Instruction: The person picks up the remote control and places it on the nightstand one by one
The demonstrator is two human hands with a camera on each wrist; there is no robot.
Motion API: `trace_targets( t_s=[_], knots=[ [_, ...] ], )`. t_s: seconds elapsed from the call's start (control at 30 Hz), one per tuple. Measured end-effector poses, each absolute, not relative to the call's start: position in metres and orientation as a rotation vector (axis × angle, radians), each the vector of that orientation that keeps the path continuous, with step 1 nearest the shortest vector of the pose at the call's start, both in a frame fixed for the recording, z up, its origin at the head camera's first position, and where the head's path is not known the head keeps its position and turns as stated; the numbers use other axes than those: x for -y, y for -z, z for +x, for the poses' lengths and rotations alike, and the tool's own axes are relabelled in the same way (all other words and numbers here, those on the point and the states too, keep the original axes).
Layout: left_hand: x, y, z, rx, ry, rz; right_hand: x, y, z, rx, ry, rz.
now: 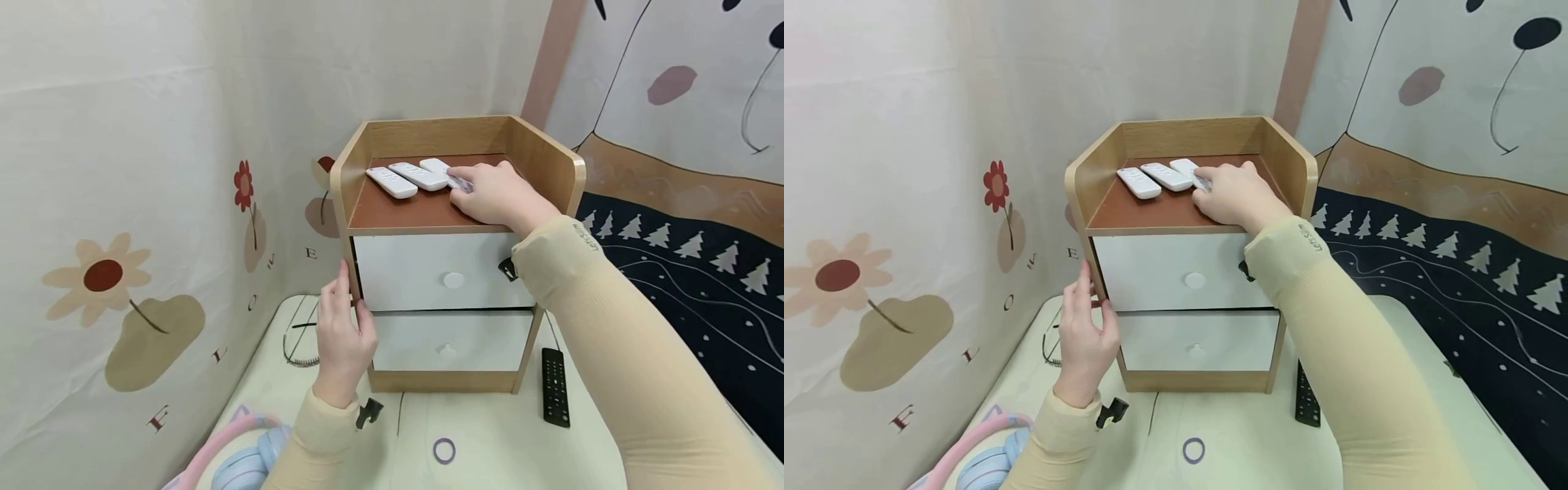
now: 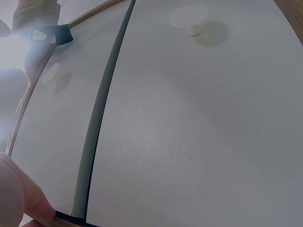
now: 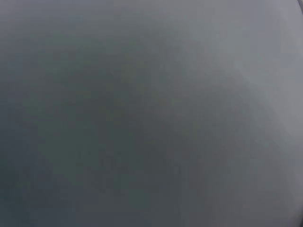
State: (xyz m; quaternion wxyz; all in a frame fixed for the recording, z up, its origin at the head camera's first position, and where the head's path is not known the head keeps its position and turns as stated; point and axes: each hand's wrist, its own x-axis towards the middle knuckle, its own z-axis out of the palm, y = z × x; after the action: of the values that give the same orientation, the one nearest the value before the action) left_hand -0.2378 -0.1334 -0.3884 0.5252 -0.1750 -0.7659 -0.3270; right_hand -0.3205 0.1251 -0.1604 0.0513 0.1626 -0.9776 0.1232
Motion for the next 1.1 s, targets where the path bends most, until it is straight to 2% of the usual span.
trace_targets(
  t_s=[1.1],
  knots=[
    [0.1409,0.3888,-0.2353,1.856,0.783,-0.411,-0.1196,0.1665,-0.3137,2.92,-0.457,0.474]
  ],
)
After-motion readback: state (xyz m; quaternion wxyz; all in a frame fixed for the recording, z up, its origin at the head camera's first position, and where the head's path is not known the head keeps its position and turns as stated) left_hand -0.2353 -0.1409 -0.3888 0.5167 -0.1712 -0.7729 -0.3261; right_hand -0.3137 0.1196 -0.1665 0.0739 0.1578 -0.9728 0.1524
